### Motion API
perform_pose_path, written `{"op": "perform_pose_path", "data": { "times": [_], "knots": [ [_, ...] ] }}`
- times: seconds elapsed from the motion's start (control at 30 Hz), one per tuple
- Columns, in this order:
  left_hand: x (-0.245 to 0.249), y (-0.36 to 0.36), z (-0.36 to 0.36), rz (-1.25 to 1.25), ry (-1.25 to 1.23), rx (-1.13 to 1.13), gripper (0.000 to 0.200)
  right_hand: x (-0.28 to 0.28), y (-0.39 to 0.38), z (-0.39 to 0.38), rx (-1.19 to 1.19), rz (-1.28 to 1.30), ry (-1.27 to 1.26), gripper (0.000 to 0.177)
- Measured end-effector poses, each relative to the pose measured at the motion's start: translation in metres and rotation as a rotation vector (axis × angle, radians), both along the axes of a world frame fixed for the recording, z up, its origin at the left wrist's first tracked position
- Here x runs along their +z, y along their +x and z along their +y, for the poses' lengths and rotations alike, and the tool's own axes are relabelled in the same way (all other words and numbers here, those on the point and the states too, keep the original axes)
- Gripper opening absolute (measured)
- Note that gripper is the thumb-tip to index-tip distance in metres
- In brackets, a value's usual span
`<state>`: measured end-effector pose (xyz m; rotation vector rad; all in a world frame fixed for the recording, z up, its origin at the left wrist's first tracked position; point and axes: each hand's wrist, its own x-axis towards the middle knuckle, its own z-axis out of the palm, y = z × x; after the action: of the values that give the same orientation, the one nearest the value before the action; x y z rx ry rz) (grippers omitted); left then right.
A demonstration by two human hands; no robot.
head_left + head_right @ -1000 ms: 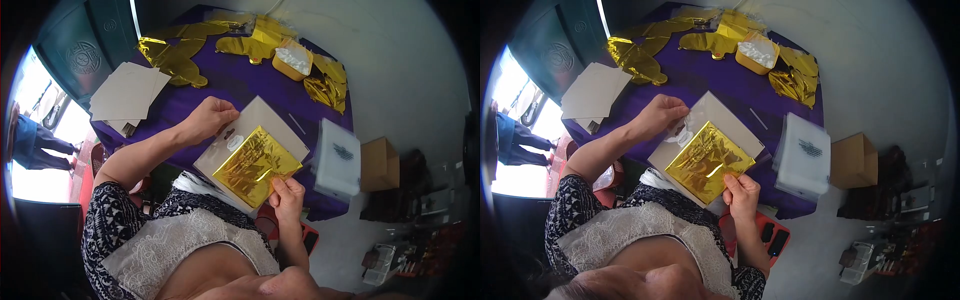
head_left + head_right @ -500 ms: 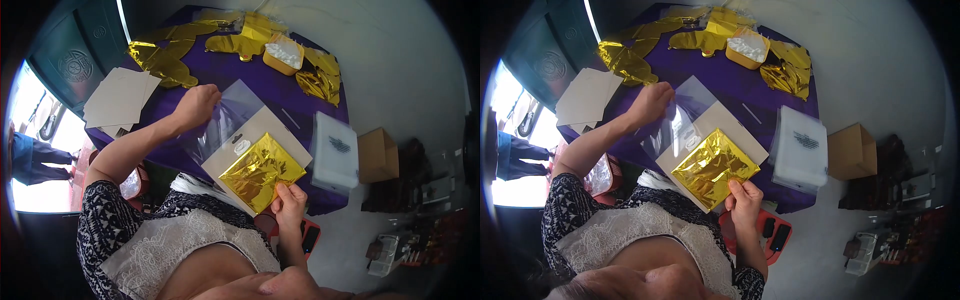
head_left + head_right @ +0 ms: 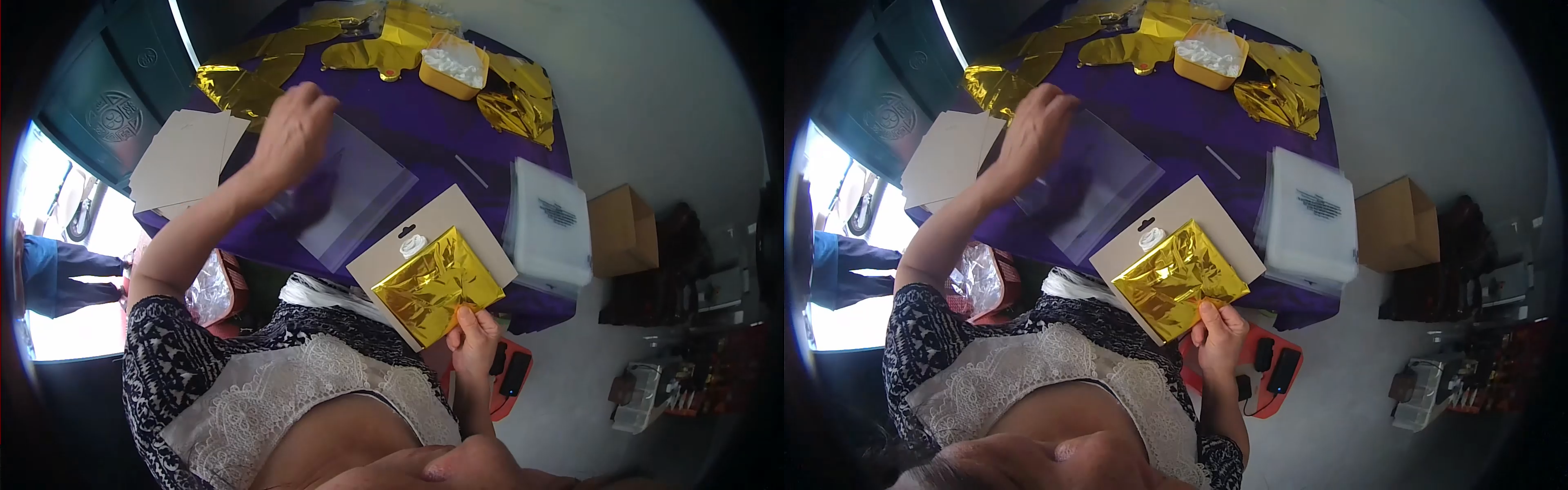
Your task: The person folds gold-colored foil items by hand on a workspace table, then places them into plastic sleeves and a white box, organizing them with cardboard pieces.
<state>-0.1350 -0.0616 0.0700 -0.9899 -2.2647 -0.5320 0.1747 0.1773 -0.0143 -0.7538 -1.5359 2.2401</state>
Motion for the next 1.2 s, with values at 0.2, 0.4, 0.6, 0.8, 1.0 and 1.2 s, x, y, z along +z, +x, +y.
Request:
{"op": "perform_pose_path", "data": {
  "times": [0.2, 0.4, 0.6, 0.8, 1.0, 1.2],
  "knots": [
    [0.011, 0.105, 0.035, -0.810, 0.136, -0.511, 0.023, -0.018, 0.005, -0.006, -0.010, 0.023, -0.036, 0.020],
    [-0.002, 0.127, 0.045, -0.986, 0.148, -0.498, 0.039, -0.028, 0.005, -0.011, -0.006, 0.053, -0.003, 0.019],
    [-0.003, 0.132, 0.052, -1.020, 0.091, -0.460, 0.039, -0.034, 0.005, -0.012, -0.001, 0.051, -0.013, 0.020],
    [0.003, 0.133, 0.059, -1.329, 0.166, -0.533, 0.042, -0.035, 0.004, -0.014, 0.015, 0.056, -0.034, 0.019],
    [0.010, 0.124, 0.065, -1.593, 0.207, -0.538, 0.040, -0.041, 0.008, -0.013, 0.048, 0.090, -0.043, 0.018],
    [0.019, 0.125, 0.060, -1.151, 0.074, -0.480, 0.044, -0.042, 0.008, -0.011, 0.050, 0.106, -0.071, 0.018]
  ]
}}
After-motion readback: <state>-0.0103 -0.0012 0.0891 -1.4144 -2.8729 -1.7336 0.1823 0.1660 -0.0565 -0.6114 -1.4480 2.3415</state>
